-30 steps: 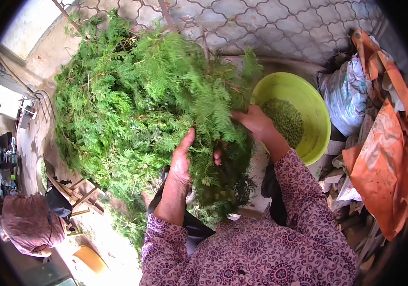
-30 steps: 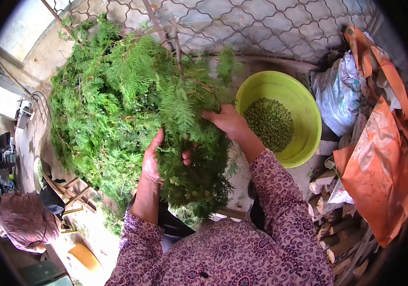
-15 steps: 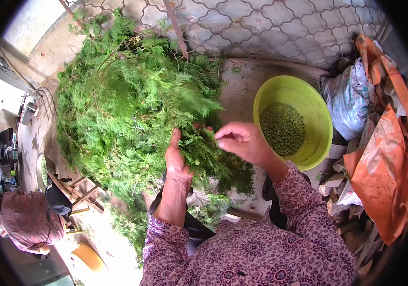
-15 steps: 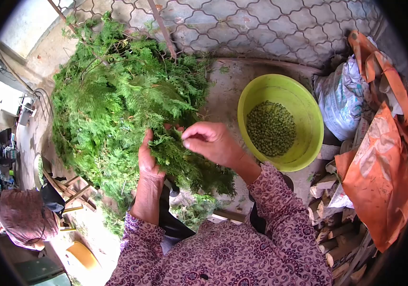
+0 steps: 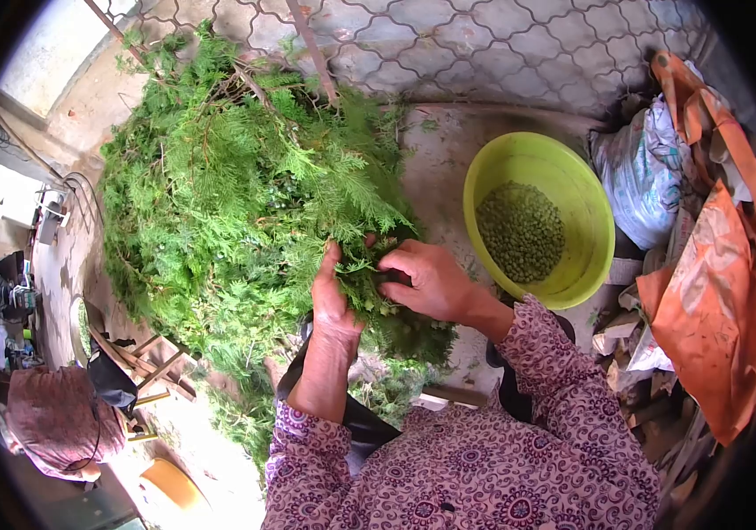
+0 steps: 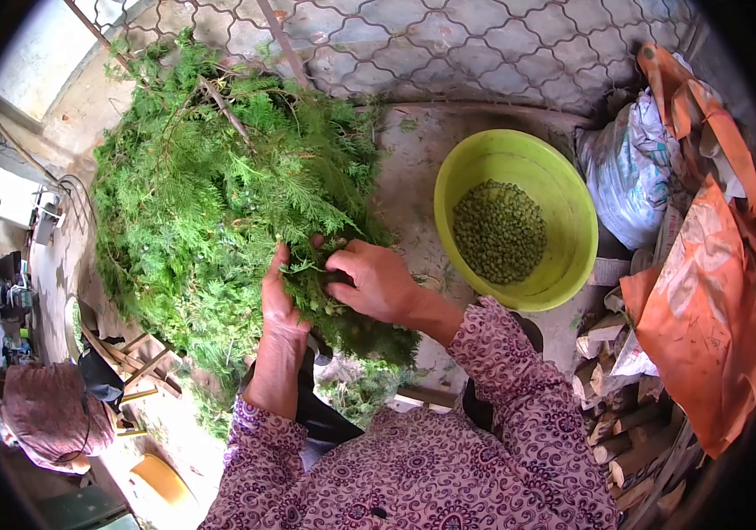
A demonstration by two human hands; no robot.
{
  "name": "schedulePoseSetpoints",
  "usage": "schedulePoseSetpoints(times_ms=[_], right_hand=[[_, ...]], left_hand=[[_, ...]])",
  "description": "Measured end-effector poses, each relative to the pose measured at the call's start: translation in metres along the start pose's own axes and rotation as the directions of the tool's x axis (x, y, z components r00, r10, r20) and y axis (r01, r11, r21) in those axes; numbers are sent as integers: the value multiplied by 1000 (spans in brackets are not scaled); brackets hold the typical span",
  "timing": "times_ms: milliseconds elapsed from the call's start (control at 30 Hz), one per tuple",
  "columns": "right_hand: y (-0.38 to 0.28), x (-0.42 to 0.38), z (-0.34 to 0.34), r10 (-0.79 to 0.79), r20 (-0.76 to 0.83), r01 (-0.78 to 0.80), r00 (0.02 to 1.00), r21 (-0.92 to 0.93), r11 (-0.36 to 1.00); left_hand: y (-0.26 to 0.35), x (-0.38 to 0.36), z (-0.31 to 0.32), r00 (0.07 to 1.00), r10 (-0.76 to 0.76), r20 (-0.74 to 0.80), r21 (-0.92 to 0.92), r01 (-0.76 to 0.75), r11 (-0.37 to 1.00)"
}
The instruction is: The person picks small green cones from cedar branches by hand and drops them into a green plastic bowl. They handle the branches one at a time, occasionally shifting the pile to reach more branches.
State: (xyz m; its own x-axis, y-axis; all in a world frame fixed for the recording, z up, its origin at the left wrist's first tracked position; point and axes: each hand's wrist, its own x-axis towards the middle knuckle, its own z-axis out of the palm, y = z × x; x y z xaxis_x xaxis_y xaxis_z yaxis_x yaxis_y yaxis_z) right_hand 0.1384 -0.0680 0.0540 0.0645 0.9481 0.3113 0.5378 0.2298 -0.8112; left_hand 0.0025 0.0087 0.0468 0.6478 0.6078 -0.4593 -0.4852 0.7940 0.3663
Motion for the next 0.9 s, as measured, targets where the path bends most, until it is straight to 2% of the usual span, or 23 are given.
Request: schedulePoseSetpoints(times_ms=[133,233,367,433,567,633,667,733,767,833,867,900], right_hand=[[6,2,1,19,18,-18,1000,-63,998],[5,2,-1,-53,4,53,999,3,999],[12,2,2,-26,28,27,999,-12,1000],[6,3,0,114,60,-115,992,10,993],[10,2,-3,177,83,-182,981,48,982],[17,2,-6,166,205,-195,965,131,972],[20,1,-7,169,209,-198,963,129,972],[23,0,-5,199,279,-274,940,263,925],[21,0,-5,198,281,-274,939,264,925],[13,2,-7,321,312,-418,894,324,849],[15,1,-4,319,314,-417,894,324,849],[17,-1,2,326,250,-397,912,328,857]], left_hand=[[-3,1,-1,1000,-7,-13,-31,7,999],[-2,-5,7,1000,-21,12,1,21,1000],[-5,2,-4,999,-32,9,-13,32,999],[-6,6,-10,1000,-9,3,4,9,1000],[-5,1,-5,1000,-10,-12,36,10,999],[-7,-1,-2,995,-35,-96,13,36,999],[-8,0,-3,995,-36,-97,8,37,999],[-9,-2,-5,996,-62,-63,-59,59,997],[-8,-2,-6,996,-61,-66,-61,57,997],[-7,-3,-5,996,-57,-72,-57,53,997],[-6,-3,-3,996,-55,-73,-58,51,997],[-5,-3,-2,996,-59,-66,-23,58,998]])
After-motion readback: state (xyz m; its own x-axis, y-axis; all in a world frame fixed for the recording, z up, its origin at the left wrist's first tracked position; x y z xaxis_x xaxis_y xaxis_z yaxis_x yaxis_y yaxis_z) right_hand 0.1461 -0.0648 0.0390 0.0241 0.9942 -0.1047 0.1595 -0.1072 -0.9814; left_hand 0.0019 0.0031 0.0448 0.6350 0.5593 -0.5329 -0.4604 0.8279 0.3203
